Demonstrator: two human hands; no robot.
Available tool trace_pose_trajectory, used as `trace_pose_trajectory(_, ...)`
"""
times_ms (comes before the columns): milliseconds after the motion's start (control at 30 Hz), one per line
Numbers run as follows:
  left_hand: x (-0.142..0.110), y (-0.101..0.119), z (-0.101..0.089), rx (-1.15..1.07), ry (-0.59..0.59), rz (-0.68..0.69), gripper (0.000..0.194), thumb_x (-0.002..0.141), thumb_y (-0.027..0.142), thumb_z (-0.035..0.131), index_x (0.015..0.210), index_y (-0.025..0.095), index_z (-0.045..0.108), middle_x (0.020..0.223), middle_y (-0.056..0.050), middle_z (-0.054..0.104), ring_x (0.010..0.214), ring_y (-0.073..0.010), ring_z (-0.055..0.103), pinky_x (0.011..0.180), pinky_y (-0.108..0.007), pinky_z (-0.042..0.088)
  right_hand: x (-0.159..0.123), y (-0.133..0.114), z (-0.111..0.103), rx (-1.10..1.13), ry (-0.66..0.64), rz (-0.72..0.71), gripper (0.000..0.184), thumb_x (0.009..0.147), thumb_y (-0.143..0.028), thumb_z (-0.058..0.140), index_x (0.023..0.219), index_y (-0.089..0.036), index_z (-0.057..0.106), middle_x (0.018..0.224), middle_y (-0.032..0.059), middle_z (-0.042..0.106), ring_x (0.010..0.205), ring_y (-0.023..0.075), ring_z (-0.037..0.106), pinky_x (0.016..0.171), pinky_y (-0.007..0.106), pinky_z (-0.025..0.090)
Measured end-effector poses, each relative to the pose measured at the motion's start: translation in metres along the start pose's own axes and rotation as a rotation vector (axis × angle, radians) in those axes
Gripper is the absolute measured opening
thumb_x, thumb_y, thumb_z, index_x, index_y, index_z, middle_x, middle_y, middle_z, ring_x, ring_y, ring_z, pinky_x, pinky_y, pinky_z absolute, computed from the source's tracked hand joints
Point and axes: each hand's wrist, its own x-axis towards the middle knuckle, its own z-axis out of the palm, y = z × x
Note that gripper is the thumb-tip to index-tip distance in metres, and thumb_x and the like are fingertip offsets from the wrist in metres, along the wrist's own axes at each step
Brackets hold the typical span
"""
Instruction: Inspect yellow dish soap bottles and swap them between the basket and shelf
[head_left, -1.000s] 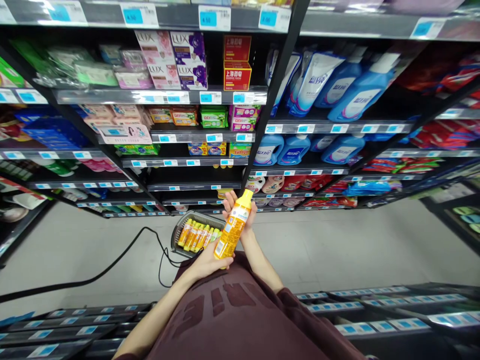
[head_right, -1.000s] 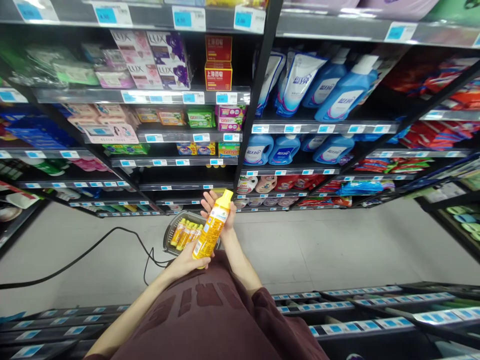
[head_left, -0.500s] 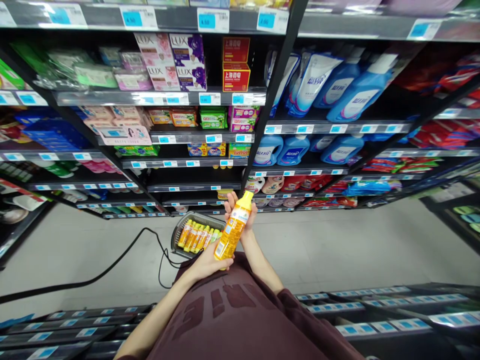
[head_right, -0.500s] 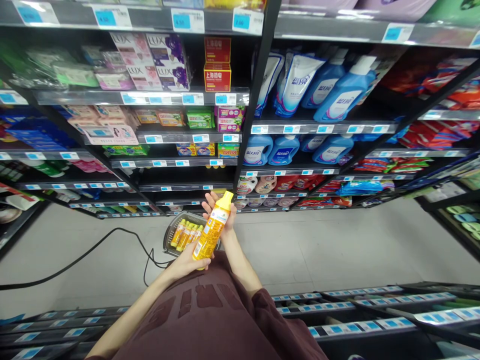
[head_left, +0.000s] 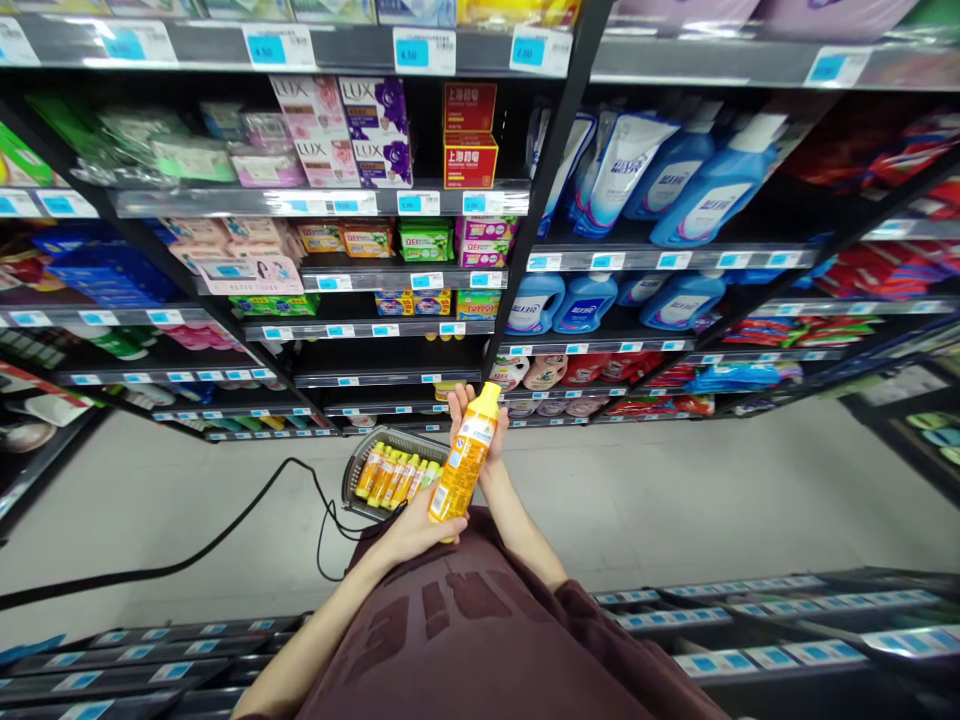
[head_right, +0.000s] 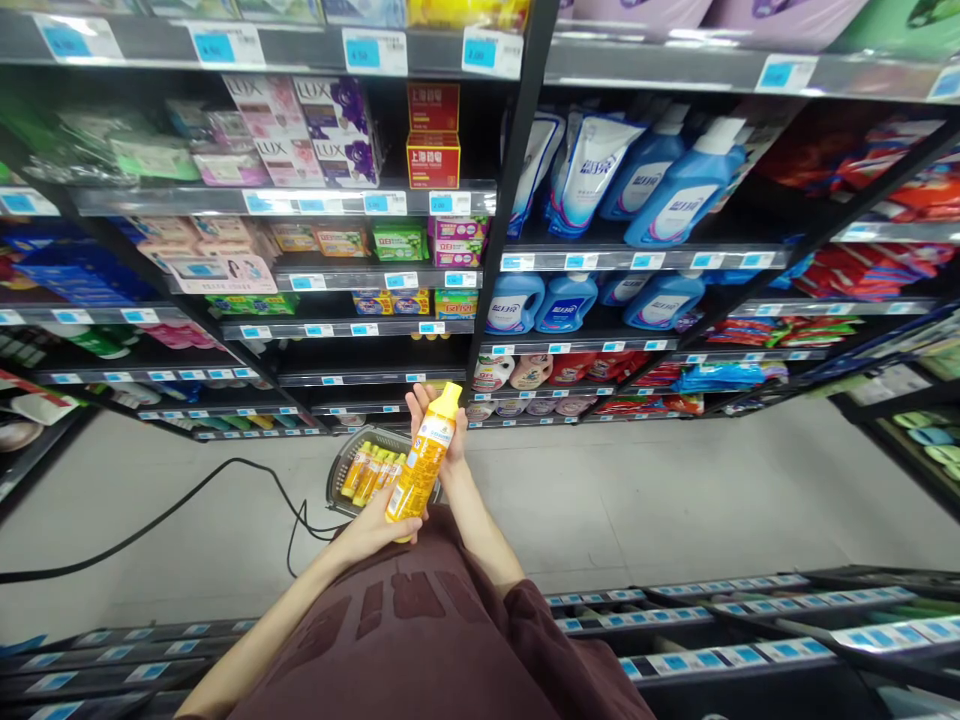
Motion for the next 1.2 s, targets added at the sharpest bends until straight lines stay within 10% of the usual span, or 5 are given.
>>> trace_pose_trajectory(567, 0.000, -0.003, 0.000, -0.010, -0.023, 0.016, 0.042, 0.078, 0.041, 0.076, 0.102, 0.014, 0.054, 0.089, -0.004, 0.066, 0.065, -0.0127, 0.063, 0.061, -0.026, 0.050, 0.005, -0.004, 0.011, -0.083, -0.032, 0.055, 0.059, 0.084, -0.059, 0.061, 0.137, -0.033, 0.055, 0.146, 0.0044, 0.056, 0.130, 0.0224, 0.058, 0.099, 0.039, 0.056)
trace_pose_trajectory(1200, 0.002, -0.012, -0.005, -0.010, -0.015, -0.001, 0.045, 0.078, 0.043, 0.077, 0.105, 0.015, 0.055, 0.089, -0.004, 0.067, 0.065, -0.0140, 0.064, 0.060, -0.026, 0.049, 0.002, -0.005, 0.000, -0.057, -0.055, 0.062, 0.063, 0.084, -0.065, 0.051, 0.140, -0.034, 0.051, 0.141, 0.0060, 0.060, 0.063, 0.0101, 0.067, 0.108, 0.048, 0.045)
